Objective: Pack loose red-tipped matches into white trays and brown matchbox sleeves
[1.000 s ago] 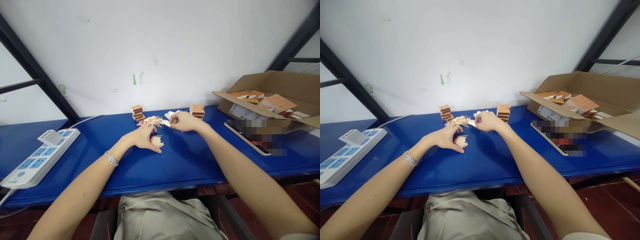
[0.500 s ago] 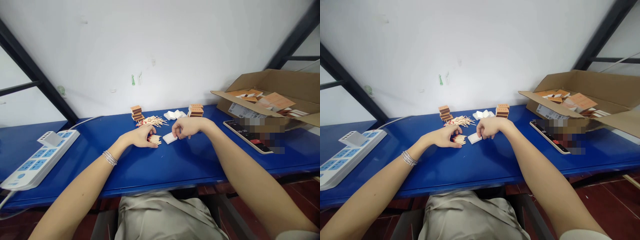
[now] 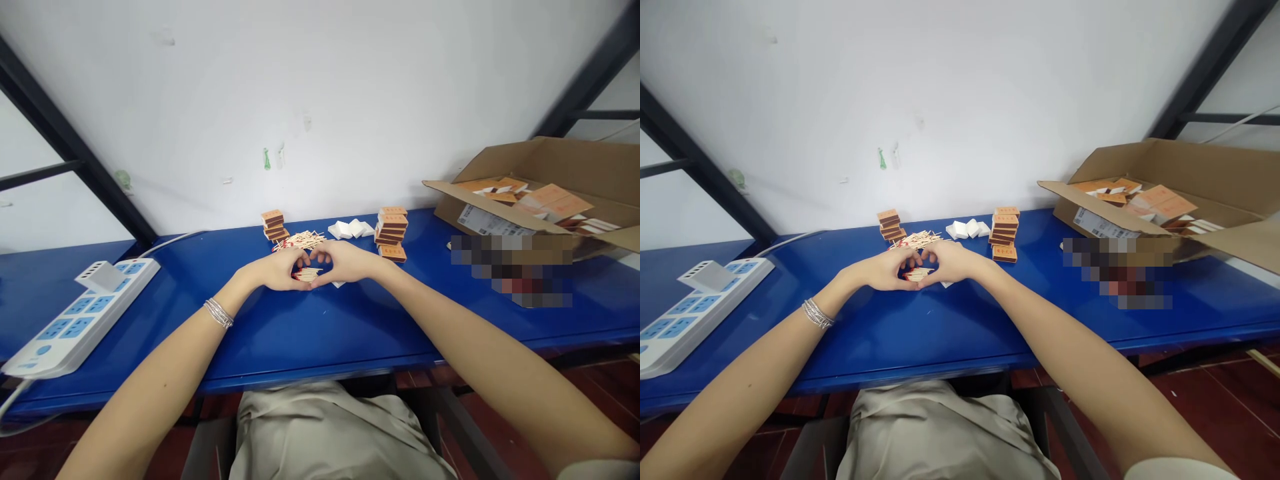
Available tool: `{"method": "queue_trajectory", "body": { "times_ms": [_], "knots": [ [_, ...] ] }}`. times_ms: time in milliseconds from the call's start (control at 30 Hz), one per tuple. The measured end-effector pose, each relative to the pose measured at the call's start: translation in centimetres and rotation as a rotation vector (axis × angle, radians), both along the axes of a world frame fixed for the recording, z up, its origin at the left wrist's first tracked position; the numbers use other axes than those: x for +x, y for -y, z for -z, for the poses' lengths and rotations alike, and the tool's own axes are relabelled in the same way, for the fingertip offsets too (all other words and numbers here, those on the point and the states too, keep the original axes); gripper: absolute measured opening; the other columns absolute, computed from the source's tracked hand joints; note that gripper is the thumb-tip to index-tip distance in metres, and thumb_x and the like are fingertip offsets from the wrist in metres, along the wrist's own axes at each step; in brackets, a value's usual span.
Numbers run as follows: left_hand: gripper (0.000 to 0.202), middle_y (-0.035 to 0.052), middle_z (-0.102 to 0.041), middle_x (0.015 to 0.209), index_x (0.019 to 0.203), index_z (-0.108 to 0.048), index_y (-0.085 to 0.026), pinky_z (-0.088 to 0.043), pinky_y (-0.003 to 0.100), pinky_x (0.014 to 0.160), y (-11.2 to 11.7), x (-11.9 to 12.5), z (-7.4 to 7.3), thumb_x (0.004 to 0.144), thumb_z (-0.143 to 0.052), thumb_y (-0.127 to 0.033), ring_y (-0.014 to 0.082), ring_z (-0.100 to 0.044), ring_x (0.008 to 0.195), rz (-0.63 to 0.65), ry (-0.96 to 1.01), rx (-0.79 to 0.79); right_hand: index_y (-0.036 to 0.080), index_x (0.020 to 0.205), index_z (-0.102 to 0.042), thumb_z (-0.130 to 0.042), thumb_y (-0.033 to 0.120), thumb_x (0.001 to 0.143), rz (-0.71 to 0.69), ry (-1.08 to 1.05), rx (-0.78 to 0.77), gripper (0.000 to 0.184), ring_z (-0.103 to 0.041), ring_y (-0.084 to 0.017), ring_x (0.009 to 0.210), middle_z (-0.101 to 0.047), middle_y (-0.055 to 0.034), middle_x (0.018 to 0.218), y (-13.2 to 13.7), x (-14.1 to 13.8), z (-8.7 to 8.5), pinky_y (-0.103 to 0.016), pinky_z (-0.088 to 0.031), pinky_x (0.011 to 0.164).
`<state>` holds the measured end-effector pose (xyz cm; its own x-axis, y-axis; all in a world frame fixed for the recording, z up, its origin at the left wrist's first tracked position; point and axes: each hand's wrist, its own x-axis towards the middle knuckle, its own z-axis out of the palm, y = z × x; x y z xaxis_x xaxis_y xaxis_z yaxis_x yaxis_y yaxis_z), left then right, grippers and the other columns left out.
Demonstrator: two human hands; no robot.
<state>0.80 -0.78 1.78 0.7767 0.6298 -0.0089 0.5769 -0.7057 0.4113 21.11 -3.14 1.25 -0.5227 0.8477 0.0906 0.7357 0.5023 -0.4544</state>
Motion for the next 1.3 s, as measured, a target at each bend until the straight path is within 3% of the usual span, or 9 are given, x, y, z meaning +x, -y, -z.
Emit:
{"method": "queue_trajectory", "body": {
  "times_ms": [267,533,700,933,1300],
  "knots": [
    [0.059,0.0018,-0.056,0.078,0.100,-0.051,-0.018,-0.035,0.026,0.055,0.4,-0.8,-1.0,0.062,-0.073,-0.058,0.0144,-0.050,0.063,-0.074,-0.097,-0.027,0.016,0.101,-0.069,-0.075,0.055,0.061,-0.058,0.031,-0.034,0.056,-0.056,-0.017,0.077,-0.066,-0.0055,0.091,-0.3,-0.2,0.5,-0.026,-0.038,0.062],
    [0.041,-0.0010,-0.057,0.070,0.091,-0.050,-0.020,-0.035,0.025,0.053,0.3,-0.8,-0.8,0.066,-0.072,-0.044,0.0136,-0.053,0.059,-0.067,-0.081,-0.112,0.016,0.100,-0.071,-0.076,0.047,0.064,-0.102,0.005,-0.031,0.047,-0.059,-0.017,0.076,-0.068,-0.0053,0.086,-0.7,-0.4,1.1,-0.026,-0.040,0.064],
    [0.041,0.0001,-0.058,0.073,0.092,-0.050,-0.020,-0.037,0.025,0.054,0.0,-0.8,-0.1,0.068,-0.071,-0.046,0.0140,-0.053,0.061,-0.027,-0.028,-0.097,0.016,0.100,-0.072,-0.076,0.044,0.065,-0.107,-0.012,-0.041,0.045,-0.059,-0.018,0.077,-0.069,-0.0052,0.088,-0.7,-0.4,1.3,-0.026,-0.041,0.066],
    [0.040,0.0018,-0.058,0.073,0.092,-0.055,-0.018,-0.037,0.026,0.055,0.2,-0.4,-0.5,0.072,-0.066,-0.050,0.0141,-0.052,0.062,-0.035,-0.077,-0.014,0.017,0.093,-0.073,-0.073,0.042,0.068,-0.119,-0.032,-0.021,0.035,-0.059,-0.017,0.077,-0.070,-0.0041,0.085,-0.7,-0.5,1.2,-0.026,-0.041,0.067],
    [0.024,0.0042,-0.059,0.076,0.077,-0.055,-0.017,-0.037,0.028,0.059,0.4,0.1,-0.4,0.077,-0.060,-0.041,0.0154,-0.051,0.066,-0.002,-0.094,0.147,0.017,0.089,-0.072,-0.065,0.031,0.076,-0.118,-0.023,0.012,0.021,-0.059,-0.015,0.071,-0.071,-0.0044,0.083,-0.4,-0.7,1.2,-0.025,-0.042,0.064]
  ]
}}
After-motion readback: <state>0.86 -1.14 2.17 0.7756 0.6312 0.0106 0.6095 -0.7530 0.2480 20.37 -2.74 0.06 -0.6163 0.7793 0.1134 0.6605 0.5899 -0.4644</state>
